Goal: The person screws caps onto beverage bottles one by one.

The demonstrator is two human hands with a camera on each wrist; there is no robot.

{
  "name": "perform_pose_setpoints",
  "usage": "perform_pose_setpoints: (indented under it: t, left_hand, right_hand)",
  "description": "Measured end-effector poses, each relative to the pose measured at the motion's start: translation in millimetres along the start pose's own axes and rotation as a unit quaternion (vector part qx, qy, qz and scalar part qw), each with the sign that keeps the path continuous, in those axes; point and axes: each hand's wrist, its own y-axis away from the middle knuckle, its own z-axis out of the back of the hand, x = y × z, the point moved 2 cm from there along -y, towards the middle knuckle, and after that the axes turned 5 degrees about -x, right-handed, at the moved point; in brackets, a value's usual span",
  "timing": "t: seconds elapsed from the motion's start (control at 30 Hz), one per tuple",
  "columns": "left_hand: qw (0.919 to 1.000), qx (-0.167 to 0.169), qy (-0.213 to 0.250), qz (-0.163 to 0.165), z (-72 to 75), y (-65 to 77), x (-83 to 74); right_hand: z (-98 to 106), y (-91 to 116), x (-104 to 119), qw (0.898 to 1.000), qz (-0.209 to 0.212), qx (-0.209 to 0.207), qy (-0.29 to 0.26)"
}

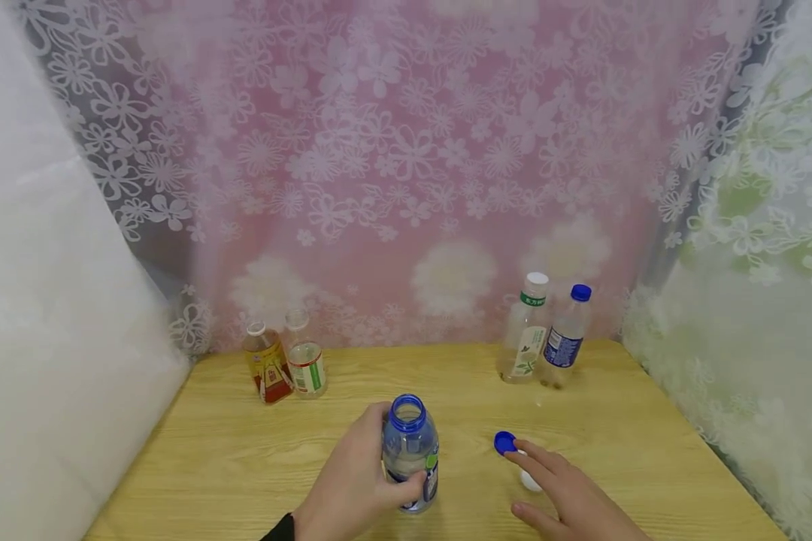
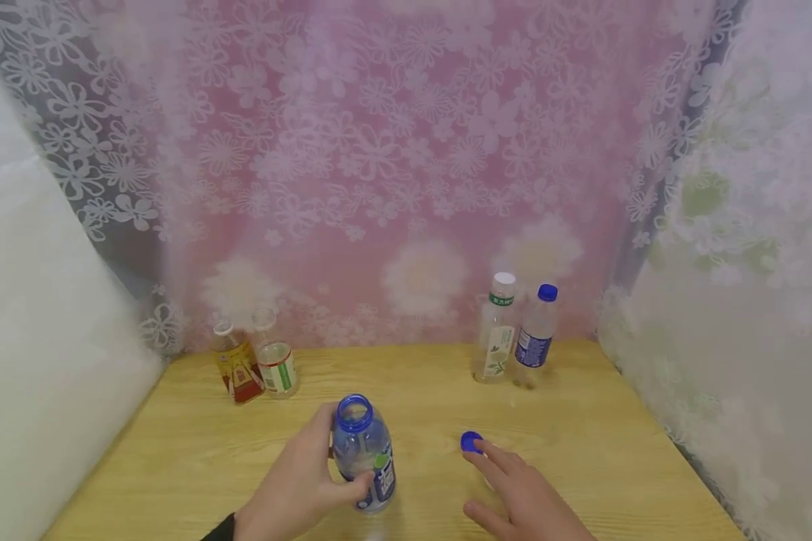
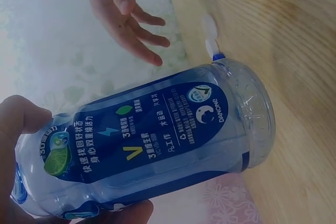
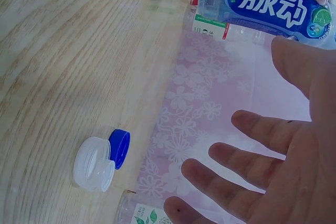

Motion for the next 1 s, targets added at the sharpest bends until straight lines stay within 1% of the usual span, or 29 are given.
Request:
perform_pose_setpoints:
  t: [0.1,0.17,0.27,0.4,0.53,0.63,0.77,0.87,1.0]
  left_hand:
    - [0.9999,0.006,-0.012,0.005,-2.1,-0.7,1.6]
    - [0.9999,0.008,-0.015,0.002,-3.8,-1.1,2.6]
    - [0.9999,0.013,-0.009,0.0,-5.9,-1.2,3.7]
    - [0.9997,0.022,0.005,0.008,-9.8,-2.4,6.0]
    - [0.9994,0.032,0.007,0.015,-14.4,-3.6,10.0]
    - [0.9994,0.034,-0.002,0.011,-17.8,-3.3,13.3]
    - [0.9994,0.033,-0.011,0.004,-22.3,-2.0,17.3]
    - [0.9991,0.039,-0.017,0.004,-26.0,-0.4,20.1]
    - [0.9988,0.044,-0.023,0.004,-29.4,1.9,22.4]
  right_hand:
    - [-5.5,0.4,-0.2,1.0,0.008,-0.006,0.004]
    - [-5.4,-0.4,0.6,1.0,0.004,-0.004,0.001]
    - [-5.3,-0.8,0.9,1.0,-0.001,-0.001,-0.003]
    - [-5.2,-0.5,0.9,1.0,-0.005,0.004,-0.004]
    - [-3.3,-1.1,1.8,1.0,-0.014,0.015,-0.016]
    - [-1.6,-1.1,2.7,0.999,-0.024,0.02,-0.028]
    - [-0.9,-0.3,3.1,0.999,-0.037,0.02,-0.031]
    - [0.0,-0.4,2.4,0.998,-0.044,0.019,-0.036]
    - [3.2,-1.1,2.1,0.998,-0.049,0.011,-0.041]
